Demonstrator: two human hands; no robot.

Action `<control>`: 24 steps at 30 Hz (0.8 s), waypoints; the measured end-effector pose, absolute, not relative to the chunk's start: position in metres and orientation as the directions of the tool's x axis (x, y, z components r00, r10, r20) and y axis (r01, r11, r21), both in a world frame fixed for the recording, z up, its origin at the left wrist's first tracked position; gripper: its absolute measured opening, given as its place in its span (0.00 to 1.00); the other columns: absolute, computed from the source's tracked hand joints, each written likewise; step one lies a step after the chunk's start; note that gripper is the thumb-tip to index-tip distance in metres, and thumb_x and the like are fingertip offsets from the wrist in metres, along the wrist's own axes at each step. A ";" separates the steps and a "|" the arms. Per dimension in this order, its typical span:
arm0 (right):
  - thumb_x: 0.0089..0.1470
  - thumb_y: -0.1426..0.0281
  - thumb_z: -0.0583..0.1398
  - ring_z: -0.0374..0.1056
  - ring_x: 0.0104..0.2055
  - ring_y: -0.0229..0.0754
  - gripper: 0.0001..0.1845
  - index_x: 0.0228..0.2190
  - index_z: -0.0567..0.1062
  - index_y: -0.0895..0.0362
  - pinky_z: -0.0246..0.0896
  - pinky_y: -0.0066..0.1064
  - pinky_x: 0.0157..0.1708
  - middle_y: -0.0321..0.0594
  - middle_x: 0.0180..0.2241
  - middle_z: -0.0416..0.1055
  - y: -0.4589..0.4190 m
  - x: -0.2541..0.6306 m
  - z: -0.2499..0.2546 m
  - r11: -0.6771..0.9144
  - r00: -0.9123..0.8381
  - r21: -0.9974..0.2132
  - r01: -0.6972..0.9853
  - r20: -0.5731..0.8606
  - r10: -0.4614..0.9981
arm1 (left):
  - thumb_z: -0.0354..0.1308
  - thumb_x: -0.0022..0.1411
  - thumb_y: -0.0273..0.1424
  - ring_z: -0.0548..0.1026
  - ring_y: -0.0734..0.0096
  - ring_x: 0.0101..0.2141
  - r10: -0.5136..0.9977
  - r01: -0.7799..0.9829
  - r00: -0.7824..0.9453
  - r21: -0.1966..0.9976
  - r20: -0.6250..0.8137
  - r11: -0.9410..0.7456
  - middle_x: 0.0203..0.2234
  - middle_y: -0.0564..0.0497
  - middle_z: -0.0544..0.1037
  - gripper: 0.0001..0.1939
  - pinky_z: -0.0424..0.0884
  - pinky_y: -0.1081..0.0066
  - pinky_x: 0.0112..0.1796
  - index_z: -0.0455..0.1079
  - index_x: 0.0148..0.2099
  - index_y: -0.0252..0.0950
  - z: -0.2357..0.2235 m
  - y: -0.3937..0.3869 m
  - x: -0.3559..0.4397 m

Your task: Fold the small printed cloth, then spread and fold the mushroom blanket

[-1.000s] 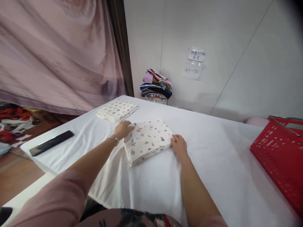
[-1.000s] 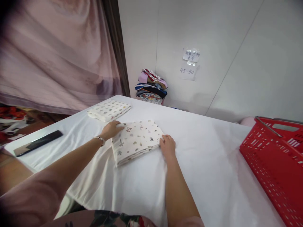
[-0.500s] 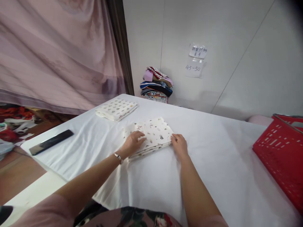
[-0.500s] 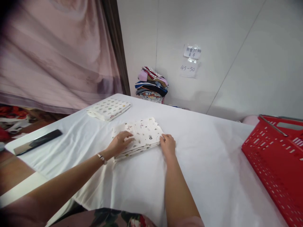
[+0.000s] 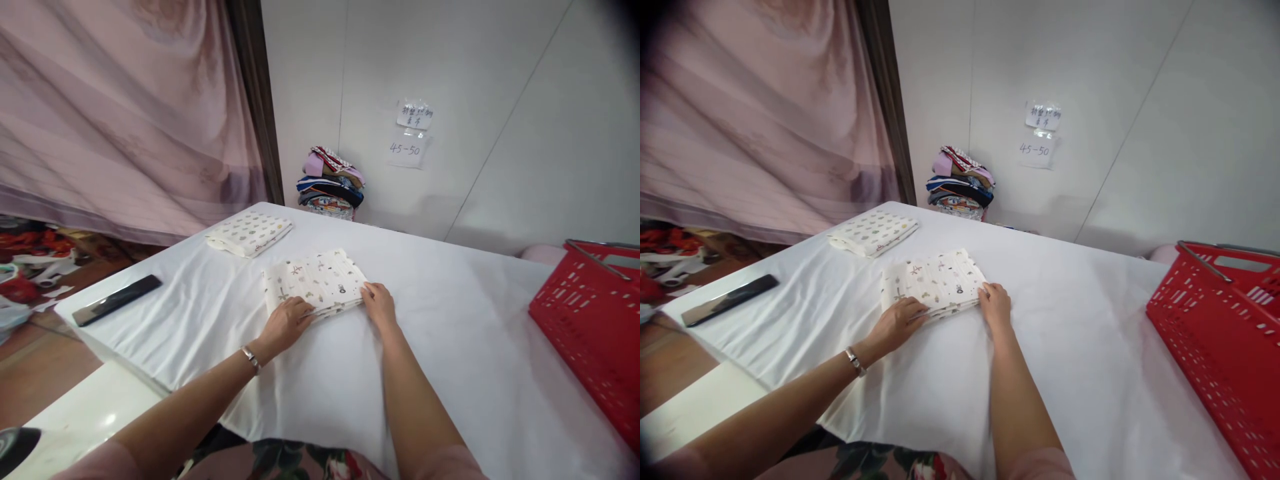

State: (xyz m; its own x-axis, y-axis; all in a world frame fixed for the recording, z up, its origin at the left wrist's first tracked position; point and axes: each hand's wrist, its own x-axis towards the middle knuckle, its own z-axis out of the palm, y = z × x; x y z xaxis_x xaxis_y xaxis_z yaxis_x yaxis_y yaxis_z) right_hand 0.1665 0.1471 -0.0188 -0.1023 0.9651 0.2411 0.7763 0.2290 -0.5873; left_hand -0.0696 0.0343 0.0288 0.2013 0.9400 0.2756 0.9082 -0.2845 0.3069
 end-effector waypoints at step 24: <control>0.52 0.68 0.57 0.42 0.63 0.45 0.12 0.38 0.77 0.49 0.36 0.45 0.59 0.35 0.57 0.59 0.146 0.161 -0.014 0.488 -0.425 -0.560 0.669 0.250 0.870 | 0.44 0.62 0.25 0.68 0.64 0.41 0.946 0.962 0.231 0.094 0.230 -0.257 0.39 0.47 0.71 0.15 0.65 0.66 0.39 0.63 0.50 0.39 0.024 0.054 -0.044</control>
State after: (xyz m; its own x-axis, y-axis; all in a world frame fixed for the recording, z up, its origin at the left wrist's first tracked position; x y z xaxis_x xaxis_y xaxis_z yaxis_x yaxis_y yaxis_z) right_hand 0.1613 0.1459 -0.0137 -0.4252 0.8699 0.2501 0.6692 0.4882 -0.5602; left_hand -0.0441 0.0538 0.0239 0.2308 0.9455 0.2296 0.9617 -0.2575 0.0937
